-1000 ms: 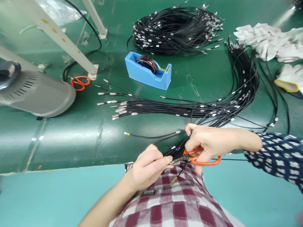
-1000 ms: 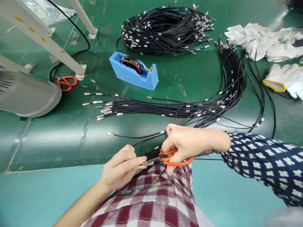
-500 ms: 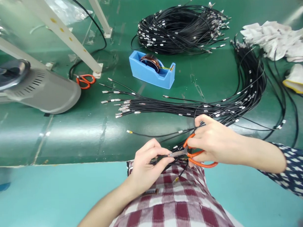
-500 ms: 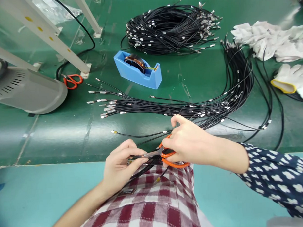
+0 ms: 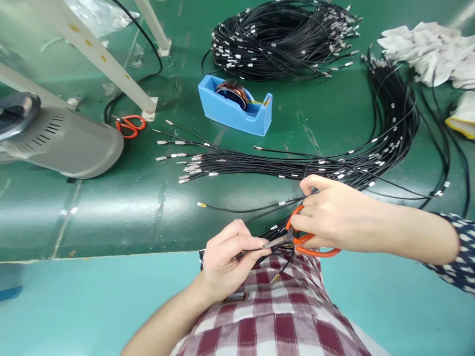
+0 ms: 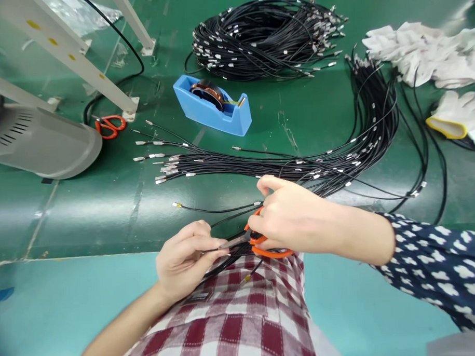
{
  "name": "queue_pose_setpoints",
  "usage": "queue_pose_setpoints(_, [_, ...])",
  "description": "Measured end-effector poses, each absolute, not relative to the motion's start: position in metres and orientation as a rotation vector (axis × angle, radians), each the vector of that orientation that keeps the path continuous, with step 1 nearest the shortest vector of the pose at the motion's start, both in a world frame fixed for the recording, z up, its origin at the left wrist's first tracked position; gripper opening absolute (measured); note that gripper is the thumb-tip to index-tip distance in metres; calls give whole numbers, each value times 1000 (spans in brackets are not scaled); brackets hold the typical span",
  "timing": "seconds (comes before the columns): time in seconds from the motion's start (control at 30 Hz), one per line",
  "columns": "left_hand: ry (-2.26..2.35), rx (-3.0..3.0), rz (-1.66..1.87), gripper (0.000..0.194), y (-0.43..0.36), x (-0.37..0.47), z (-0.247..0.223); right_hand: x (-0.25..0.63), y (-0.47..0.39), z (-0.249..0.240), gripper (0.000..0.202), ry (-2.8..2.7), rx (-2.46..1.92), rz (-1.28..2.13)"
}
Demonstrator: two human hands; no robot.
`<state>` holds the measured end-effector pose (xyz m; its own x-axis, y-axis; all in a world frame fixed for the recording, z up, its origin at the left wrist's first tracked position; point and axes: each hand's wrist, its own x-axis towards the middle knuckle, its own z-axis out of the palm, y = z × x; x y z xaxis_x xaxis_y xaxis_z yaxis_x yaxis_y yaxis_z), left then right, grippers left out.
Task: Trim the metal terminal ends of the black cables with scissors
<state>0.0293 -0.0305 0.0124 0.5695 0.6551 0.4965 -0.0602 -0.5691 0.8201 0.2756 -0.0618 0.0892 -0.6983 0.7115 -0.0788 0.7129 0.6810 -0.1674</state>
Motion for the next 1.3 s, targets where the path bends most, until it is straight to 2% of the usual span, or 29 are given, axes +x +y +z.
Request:
queue_pose_setpoints(0.17, [492, 1935, 1045, 12, -28, 28, 13, 275, -59, 93, 29, 2855, 1371, -498])
queue_pose_setpoints(0.47, [488, 1903, 1062, 11, -30, 27, 9, 274, -57, 96, 25, 2818, 1346, -480])
queue_pose_setpoints(0.77, [450, 1936, 1064, 18, -29, 27, 5, 273, -55, 93, 28, 2860, 1126, -211])
queue_pose_setpoints(1.0, [421, 1919, 1075, 19, -27, 24, 5, 274, -52, 87, 33, 2904, 1201, -340])
queue_pose_setpoints(1.13, [395, 1939, 1076, 18, -25, 24, 6, 273, -53, 92, 36, 2906, 1209, -260])
queue_pose_setpoints(1.3, [387, 1988, 1055, 17, -24, 25, 8, 272, -55, 94, 30, 2910, 1117, -147])
